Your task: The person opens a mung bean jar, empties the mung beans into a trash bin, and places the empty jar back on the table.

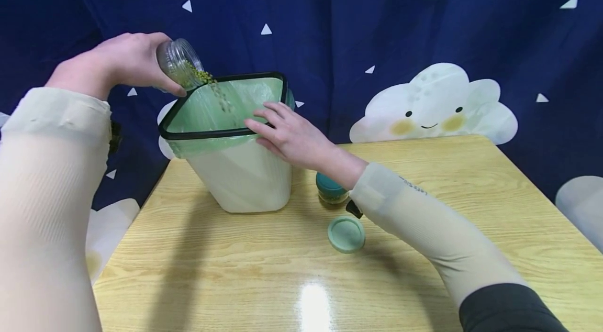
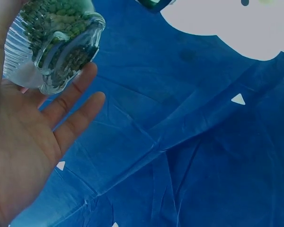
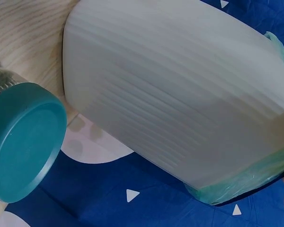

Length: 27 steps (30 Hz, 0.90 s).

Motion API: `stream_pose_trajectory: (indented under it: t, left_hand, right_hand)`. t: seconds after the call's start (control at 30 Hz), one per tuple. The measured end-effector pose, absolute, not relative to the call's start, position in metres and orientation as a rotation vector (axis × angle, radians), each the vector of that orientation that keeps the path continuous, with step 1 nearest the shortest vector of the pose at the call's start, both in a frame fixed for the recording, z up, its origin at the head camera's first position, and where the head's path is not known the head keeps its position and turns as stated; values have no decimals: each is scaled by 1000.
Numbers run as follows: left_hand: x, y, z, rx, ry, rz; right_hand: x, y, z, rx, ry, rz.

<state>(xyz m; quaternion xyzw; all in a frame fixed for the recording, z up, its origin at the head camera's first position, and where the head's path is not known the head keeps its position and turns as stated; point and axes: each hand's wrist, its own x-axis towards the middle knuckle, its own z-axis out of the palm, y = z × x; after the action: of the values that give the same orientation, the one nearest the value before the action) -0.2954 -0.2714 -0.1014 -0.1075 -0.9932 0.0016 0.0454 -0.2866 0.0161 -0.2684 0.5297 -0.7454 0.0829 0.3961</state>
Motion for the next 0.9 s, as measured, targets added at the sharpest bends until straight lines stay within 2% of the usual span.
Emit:
stream_pose_trajectory:
  t: [0.9]
  left_hand:
    - [-295, -267, -102, -344, -3021, -16]
  right_hand:
    - [-287, 16, -268, 1343, -1906, 209]
